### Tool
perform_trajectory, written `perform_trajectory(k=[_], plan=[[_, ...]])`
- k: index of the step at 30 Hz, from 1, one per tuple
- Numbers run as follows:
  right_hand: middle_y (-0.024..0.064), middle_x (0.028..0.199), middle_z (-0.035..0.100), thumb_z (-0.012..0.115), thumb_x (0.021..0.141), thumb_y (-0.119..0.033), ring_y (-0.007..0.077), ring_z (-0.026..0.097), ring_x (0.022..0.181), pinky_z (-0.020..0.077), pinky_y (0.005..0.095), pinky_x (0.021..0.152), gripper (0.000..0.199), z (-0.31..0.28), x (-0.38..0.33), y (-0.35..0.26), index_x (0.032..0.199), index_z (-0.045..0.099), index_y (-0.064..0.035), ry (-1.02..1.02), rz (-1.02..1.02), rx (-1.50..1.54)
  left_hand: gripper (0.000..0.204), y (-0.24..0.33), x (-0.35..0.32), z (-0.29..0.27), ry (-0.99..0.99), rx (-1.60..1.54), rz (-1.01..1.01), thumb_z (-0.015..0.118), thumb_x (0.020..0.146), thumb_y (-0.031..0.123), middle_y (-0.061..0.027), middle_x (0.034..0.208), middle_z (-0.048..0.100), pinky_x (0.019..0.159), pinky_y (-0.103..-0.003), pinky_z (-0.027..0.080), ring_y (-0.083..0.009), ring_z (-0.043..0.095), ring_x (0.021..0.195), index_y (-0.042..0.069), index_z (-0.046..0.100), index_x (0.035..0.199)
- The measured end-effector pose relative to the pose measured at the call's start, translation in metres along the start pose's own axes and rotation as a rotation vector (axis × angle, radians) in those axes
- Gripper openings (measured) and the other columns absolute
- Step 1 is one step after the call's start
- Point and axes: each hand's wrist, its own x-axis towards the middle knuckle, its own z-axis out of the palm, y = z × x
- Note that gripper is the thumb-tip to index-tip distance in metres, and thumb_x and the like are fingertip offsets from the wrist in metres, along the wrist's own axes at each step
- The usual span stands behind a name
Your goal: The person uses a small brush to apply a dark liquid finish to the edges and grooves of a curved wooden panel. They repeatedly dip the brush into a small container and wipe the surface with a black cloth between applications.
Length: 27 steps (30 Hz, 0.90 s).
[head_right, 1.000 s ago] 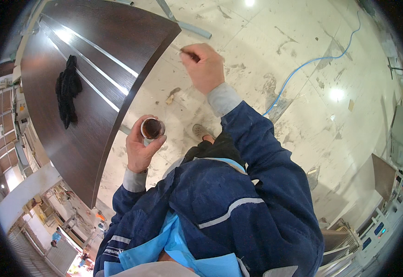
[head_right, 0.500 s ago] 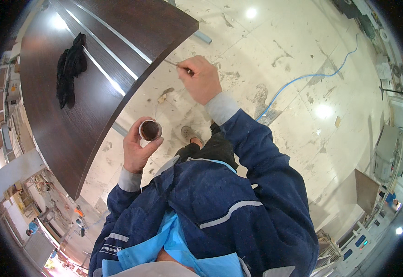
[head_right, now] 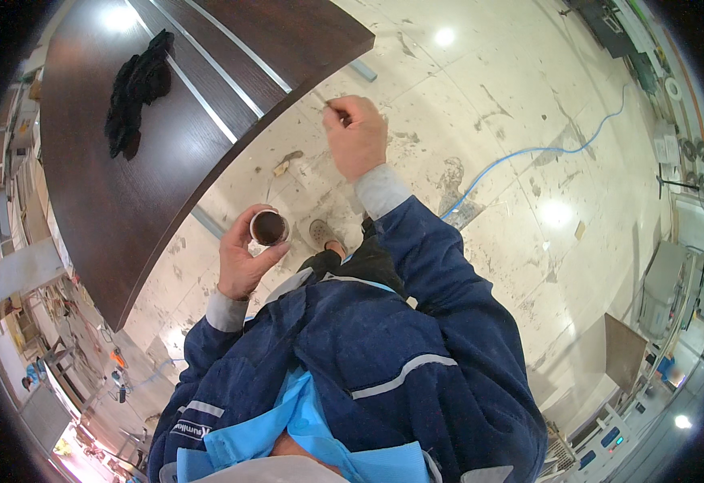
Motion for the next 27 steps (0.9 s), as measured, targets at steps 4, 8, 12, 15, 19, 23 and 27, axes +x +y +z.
perform_trajectory(k=[4, 8, 12, 15, 19, 23, 27], plan=[[0.0118, 0.092, 0.071, 0.075, 0.090, -0.010, 0.0252, 0.069, 0.078, 0.0556, 0.0359, 0.071, 0.008, 0.007, -0.013, -0.001, 0.097, 0.075, -0.0044, -0.410, -0.056, -0.037, 0.064, -0.002, -0.005, -0.001, 0.000, -0.015, 0.010, 0.093, 0.080, 0.018, -0.0043, 0.119, 0.073, 0.098, -0.033, 0.053, -0.0162, 0.070, 0.108, 0.004, 0.065, 0.136], [0.0118, 0.092, 0.071, 0.075, 0.090, -0.009, 0.0255, 0.069, 0.078, 0.0557, 0.0364, 0.071, 0.008, 0.018, -0.026, -0.004, 0.097, 0.074, -0.0047, -0.134, -0.033, -0.050, 0.064, -0.007, -0.010, -0.005, 0.019, 0.007, 0.005, 0.093, 0.080, 0.021, -0.0040, 0.119, 0.073, 0.097, -0.033, 0.053, -0.0158, 0.069, 0.108, 0.005, 0.065, 0.135], [0.0117, 0.093, 0.071, 0.075, 0.090, -0.009, 0.0248, 0.069, 0.078, 0.0556, 0.0362, 0.071, 0.008, 0.030, -0.042, -0.011, 0.097, 0.074, -0.0045, -0.295, -0.103, -0.003, 0.063, -0.012, -0.012, -0.010, 0.000, 0.022, -0.010, 0.092, 0.081, 0.018, -0.0035, 0.120, 0.072, 0.097, -0.032, 0.052, -0.0149, 0.068, 0.108, 0.005, 0.064, 0.136], [0.0120, 0.092, 0.072, 0.074, 0.091, -0.009, 0.0241, 0.070, 0.078, 0.0556, 0.0353, 0.072, 0.009, 0.033, -0.045, -0.014, 0.098, 0.075, -0.0033, -0.330, -0.088, 0.014, 0.062, -0.013, -0.014, -0.014, -0.015, 0.047, -0.005, 0.088, 0.082, 0.007, -0.0026, 0.119, 0.071, 0.098, -0.031, 0.051, -0.0134, 0.066, 0.109, 0.004, 0.061, 0.138], [0.0072, 0.089, 0.073, 0.076, 0.093, -0.008, 0.0144, 0.066, 0.076, 0.0535, 0.0296, 0.070, 0.011, 0.027, -0.036, -0.011, 0.101, 0.076, -0.0014, -0.191, -0.015, -0.029, 0.063, -0.011, -0.017, -0.017, 0.016, 0.010, -0.015, 0.092, 0.081, 0.020, -0.0039, 0.119, 0.072, 0.097, -0.032, 0.052, -0.0146, 0.067, 0.108, 0.005, 0.064, 0.135], [0.0038, 0.085, 0.072, 0.076, 0.095, -0.009, 0.0081, 0.060, 0.072, 0.0512, 0.0264, 0.067, 0.011, 0.018, -0.034, -0.011, 0.102, 0.077, -0.0005, -0.277, -0.075, -0.035, 0.063, -0.011, -0.020, -0.020, 0.036, 0.004, -0.019, 0.092, 0.080, 0.025, -0.0053, 0.120, 0.073, 0.097, -0.033, 0.052, -0.0164, 0.068, 0.108, 0.005, 0.066, 0.134], [0.0052, 0.084, 0.071, 0.076, 0.093, -0.008, 0.0110, 0.060, 0.070, 0.0506, 0.0278, 0.065, 0.009, 0.015, -0.034, -0.021, 0.099, 0.076, -0.0009, -0.185, -0.040, -0.100, 0.063, -0.014, -0.022, -0.023, 0.039, 0.017, -0.014, 0.091, 0.080, 0.024, -0.0060, 0.120, 0.074, 0.097, -0.034, 0.053, -0.0175, 0.069, 0.109, 0.005, 0.066, 0.134]])
